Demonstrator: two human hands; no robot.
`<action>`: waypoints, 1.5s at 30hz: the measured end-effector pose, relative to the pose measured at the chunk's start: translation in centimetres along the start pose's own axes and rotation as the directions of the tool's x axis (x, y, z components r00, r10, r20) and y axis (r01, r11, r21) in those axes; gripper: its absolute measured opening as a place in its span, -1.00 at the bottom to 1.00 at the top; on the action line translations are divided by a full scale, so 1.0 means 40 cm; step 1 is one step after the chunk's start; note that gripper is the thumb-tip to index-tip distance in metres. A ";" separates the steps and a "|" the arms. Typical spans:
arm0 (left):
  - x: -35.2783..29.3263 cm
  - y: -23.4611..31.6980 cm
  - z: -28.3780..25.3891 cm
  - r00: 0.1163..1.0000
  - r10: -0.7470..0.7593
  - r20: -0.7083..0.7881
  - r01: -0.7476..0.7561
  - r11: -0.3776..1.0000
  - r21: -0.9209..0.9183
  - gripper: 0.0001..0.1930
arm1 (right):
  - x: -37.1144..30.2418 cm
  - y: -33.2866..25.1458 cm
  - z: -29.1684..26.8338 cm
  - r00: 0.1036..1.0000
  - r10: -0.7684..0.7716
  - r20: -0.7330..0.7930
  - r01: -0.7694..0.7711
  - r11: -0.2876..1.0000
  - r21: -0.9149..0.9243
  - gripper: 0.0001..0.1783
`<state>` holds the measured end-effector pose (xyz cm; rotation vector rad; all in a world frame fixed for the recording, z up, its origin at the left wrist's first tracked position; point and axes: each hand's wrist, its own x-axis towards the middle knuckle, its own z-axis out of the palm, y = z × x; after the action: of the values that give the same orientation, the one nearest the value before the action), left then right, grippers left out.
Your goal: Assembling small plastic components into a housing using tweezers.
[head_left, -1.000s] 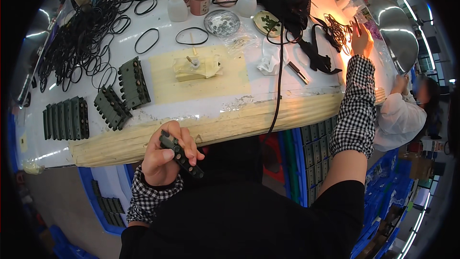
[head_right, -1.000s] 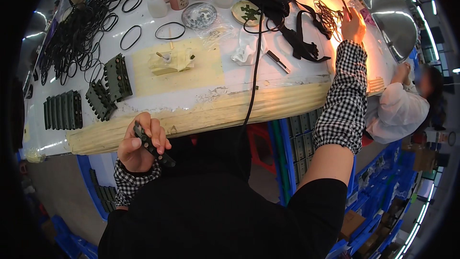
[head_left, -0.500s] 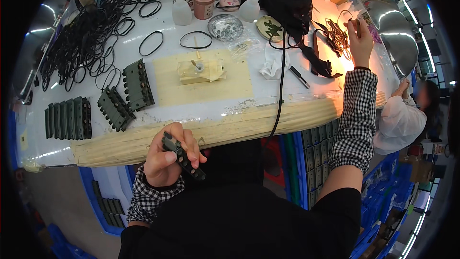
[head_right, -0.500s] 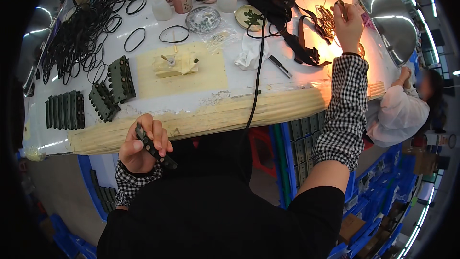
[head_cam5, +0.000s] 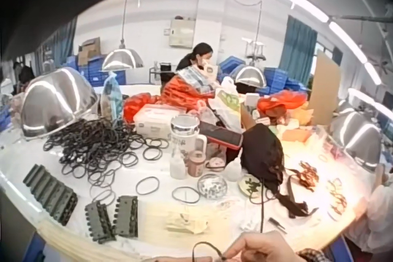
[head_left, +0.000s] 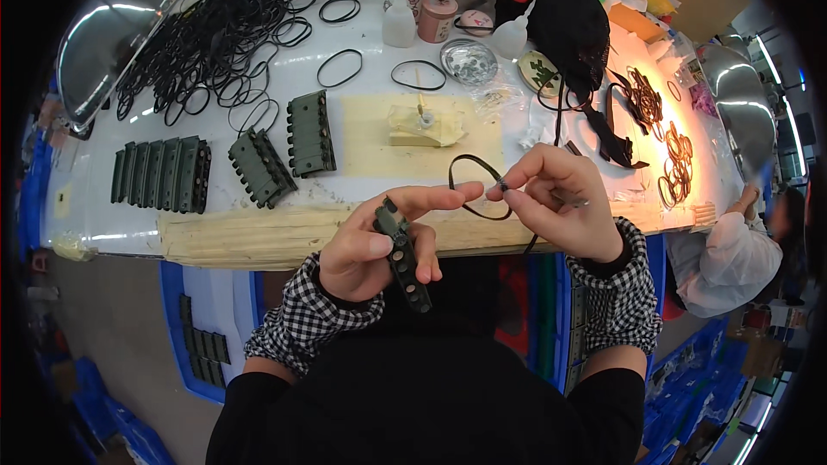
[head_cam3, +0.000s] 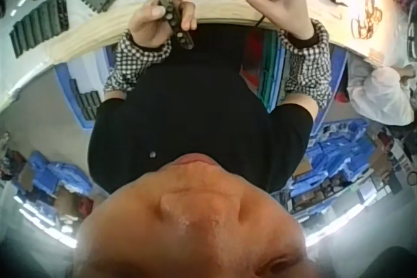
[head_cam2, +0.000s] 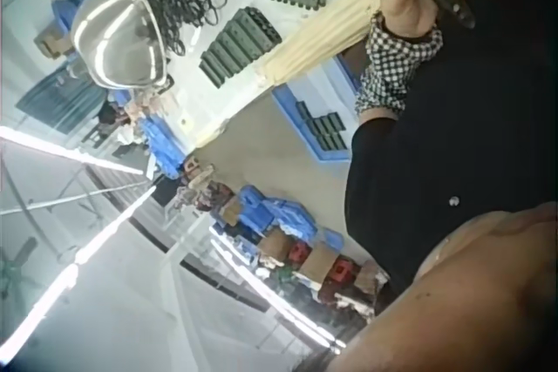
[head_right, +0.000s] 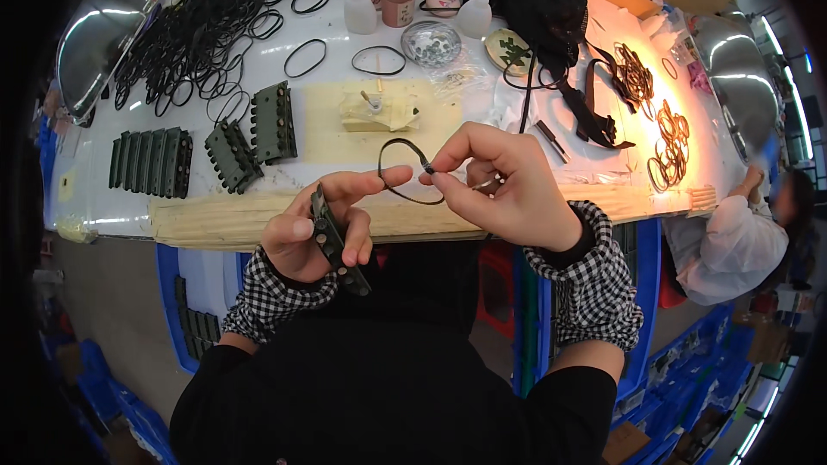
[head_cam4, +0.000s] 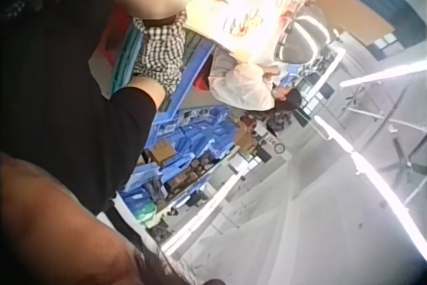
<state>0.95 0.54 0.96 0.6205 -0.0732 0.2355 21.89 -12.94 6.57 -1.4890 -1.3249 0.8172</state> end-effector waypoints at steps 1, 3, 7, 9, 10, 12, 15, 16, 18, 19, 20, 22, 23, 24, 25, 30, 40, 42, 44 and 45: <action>-0.011 0.005 0.002 0.999 -0.014 -0.029 0.015 1.000 0.028 -0.24 | -0.001 0.006 0.009 1.000 0.022 0.005 -0.022 0.999 0.023 -0.93; -0.029 0.006 -0.014 0.999 0.003 -0.047 -0.001 0.999 0.053 -0.23 | 0.000 0.021 0.024 0.998 0.043 -0.038 -0.041 0.998 0.052 -0.92; -0.047 0.008 -0.022 0.998 0.028 -0.052 -0.022 0.994 0.112 -0.24 | 0.003 0.046 0.046 0.987 0.085 -0.133 -0.058 0.980 0.193 -0.89; -0.050 0.009 -0.024 0.999 0.028 -0.040 -0.023 0.993 0.120 -0.25 | 0.004 0.045 0.057 0.985 0.090 -0.145 -0.055 0.971 0.233 -0.85; -0.050 0.008 -0.025 0.999 0.027 -0.033 -0.023 0.992 0.123 -0.25 | 0.003 0.042 0.061 0.986 0.089 -0.138 -0.053 0.968 0.246 -0.82; -0.049 0.010 -0.028 1.000 0.009 -0.013 -0.007 0.990 0.144 -0.26 | 0.004 0.036 0.071 0.990 0.082 -0.112 -0.049 0.963 0.266 -0.74; -0.046 0.010 -0.029 0.999 -0.015 0.037 0.007 0.982 0.191 -0.30 | 0.002 0.030 0.065 0.984 0.153 0.087 -0.175 0.909 0.379 -0.63; -0.044 0.010 -0.029 0.998 -0.023 0.057 0.011 0.977 0.211 -0.32 | 0.002 0.027 0.061 0.967 0.180 0.178 -0.240 0.874 0.423 -0.59; -0.050 0.010 -0.031 0.997 -0.028 0.073 0.007 0.960 0.279 -0.37 | 0.004 0.017 0.069 0.942 0.259 0.213 -0.330 0.828 0.454 -0.71; -0.053 0.012 -0.032 0.996 -0.033 0.082 0.006 0.950 0.312 -0.40 | 0.000 0.029 0.067 0.932 0.280 0.231 -0.359 0.811 0.462 -0.74; -0.056 0.016 -0.033 0.996 -0.033 0.084 0.000 0.931 0.365 -0.42 | -0.003 0.037 0.066 0.920 0.301 0.250 -0.387 0.794 0.469 -0.76; -0.065 0.032 -0.033 0.996 -0.031 0.087 -0.013 0.885 0.466 -0.46 | -0.002 0.032 0.070 0.939 0.303 0.166 -0.345 0.837 0.424 -0.80; -0.069 0.043 -0.029 0.996 -0.045 0.073 0.004 0.879 0.477 -0.52 | 0.000 0.035 0.066 0.951 0.279 0.136 -0.309 0.883 0.353 -0.81; -0.072 0.050 -0.022 0.997 -0.050 0.055 0.013 0.848 0.530 -0.53 | 0.000 0.038 0.063 0.962 0.252 0.108 -0.273 0.921 0.278 -0.81; -0.077 0.056 -0.013 0.998 -0.055 0.037 0.024 0.814 0.581 -0.53 | -0.003 0.040 0.062 0.961 0.248 0.121 -0.274 0.909 0.315 -0.82; -0.076 0.062 -0.014 0.993 -0.019 0.114 -0.081 0.588 0.804 -0.53 | -0.011 0.055 0.065 0.961 0.198 0.194 -0.267 0.847 0.460 -0.85; -0.072 0.070 0.001 0.982 0.017 0.187 -0.178 0.407 0.896 -0.59 | -0.005 0.073 0.073 0.955 0.121 0.271 -0.275 0.704 0.654 -0.60; -0.071 0.069 0.002 0.981 0.018 0.192 -0.183 0.407 0.895 -0.59 | -0.004 0.072 0.080 0.959 0.129 0.253 -0.267 0.713 0.648 -0.60; -0.073 0.070 0.001 0.981 0.026 0.190 -0.184 0.415 0.891 -0.61 | -0.003 0.067 0.077 0.954 0.148 0.260 -0.285 0.718 0.635 -0.61; -0.074 0.067 -0.003 0.983 0.042 0.179 -0.178 0.452 0.874 -0.60 | -0.002 0.066 0.075 0.952 0.158 0.264 -0.294 0.720 0.628 -0.62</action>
<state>-2.59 2.14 1.99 1.7257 -0.1190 0.3610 20.03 -12.30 3.11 -1.0100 -0.8312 1.4524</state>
